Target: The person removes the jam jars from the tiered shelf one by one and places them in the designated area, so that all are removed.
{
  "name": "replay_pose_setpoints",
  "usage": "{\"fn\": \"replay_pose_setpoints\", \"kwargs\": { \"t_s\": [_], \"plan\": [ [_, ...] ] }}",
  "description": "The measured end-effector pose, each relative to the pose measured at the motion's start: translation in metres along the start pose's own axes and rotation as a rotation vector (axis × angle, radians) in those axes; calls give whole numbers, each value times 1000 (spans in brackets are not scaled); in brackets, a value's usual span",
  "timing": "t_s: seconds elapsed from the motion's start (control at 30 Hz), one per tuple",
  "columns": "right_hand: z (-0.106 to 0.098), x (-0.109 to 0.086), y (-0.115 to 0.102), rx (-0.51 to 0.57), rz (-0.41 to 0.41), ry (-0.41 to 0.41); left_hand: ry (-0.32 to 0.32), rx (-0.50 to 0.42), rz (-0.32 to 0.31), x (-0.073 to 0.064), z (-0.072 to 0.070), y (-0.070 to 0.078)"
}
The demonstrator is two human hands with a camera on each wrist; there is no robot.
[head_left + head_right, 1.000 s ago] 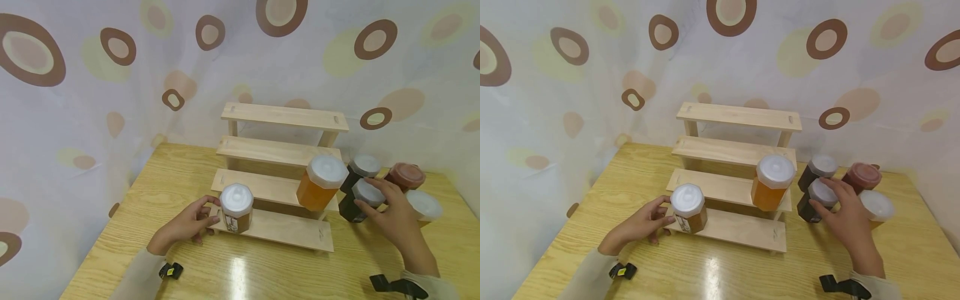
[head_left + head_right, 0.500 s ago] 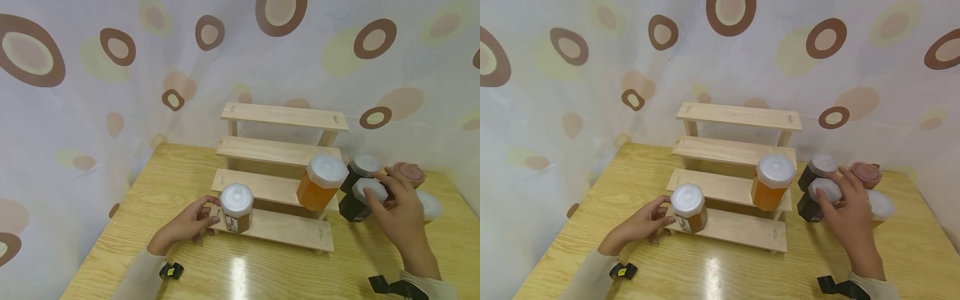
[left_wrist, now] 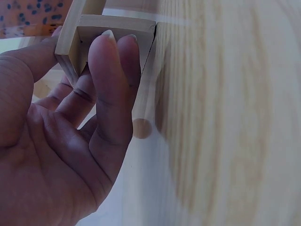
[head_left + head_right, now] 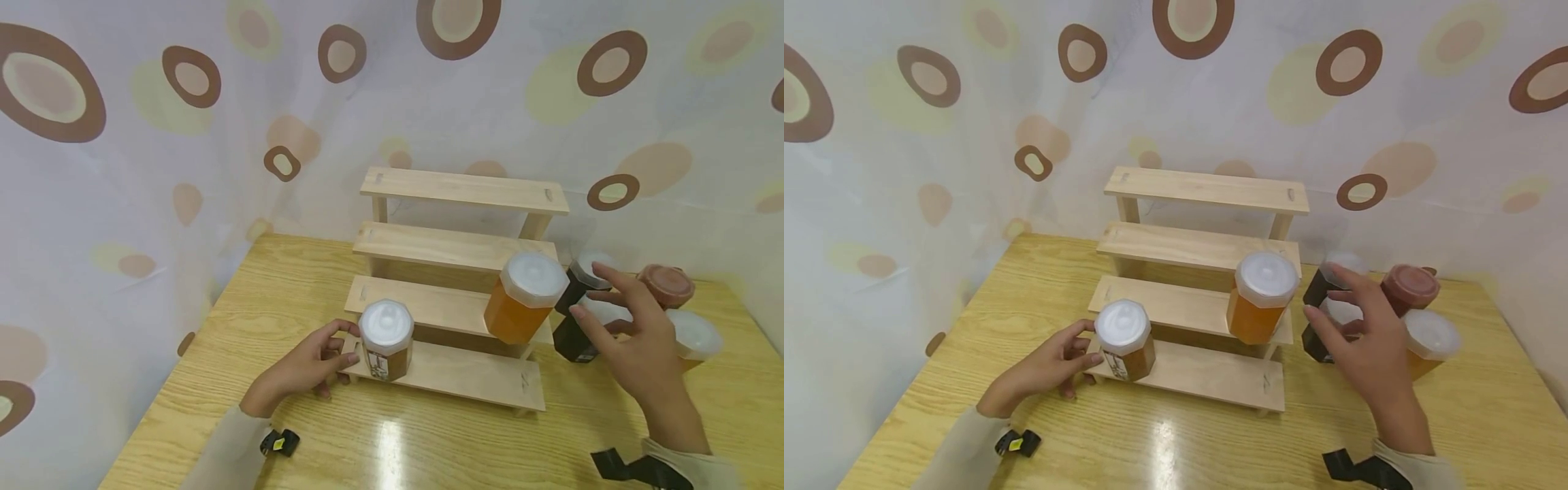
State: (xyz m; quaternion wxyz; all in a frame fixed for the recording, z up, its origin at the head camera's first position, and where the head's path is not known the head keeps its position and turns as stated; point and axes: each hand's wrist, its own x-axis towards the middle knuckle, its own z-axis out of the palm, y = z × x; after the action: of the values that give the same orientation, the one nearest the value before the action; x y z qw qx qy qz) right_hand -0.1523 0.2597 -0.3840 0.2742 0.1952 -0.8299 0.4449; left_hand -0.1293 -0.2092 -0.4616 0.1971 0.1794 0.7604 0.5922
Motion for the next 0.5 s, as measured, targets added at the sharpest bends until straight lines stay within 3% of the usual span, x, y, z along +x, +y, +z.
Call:
{"fn": "replay_pose_setpoints", "kwargs": {
  "t_s": [0.17,0.5],
  "plan": [
    [12,1,-9,52,-72,-57,8,-2,-10,-1,0,1],
    [31,8,-27,126,-88,-99,17,-5,-28,-1,1,2]
  ]
}}
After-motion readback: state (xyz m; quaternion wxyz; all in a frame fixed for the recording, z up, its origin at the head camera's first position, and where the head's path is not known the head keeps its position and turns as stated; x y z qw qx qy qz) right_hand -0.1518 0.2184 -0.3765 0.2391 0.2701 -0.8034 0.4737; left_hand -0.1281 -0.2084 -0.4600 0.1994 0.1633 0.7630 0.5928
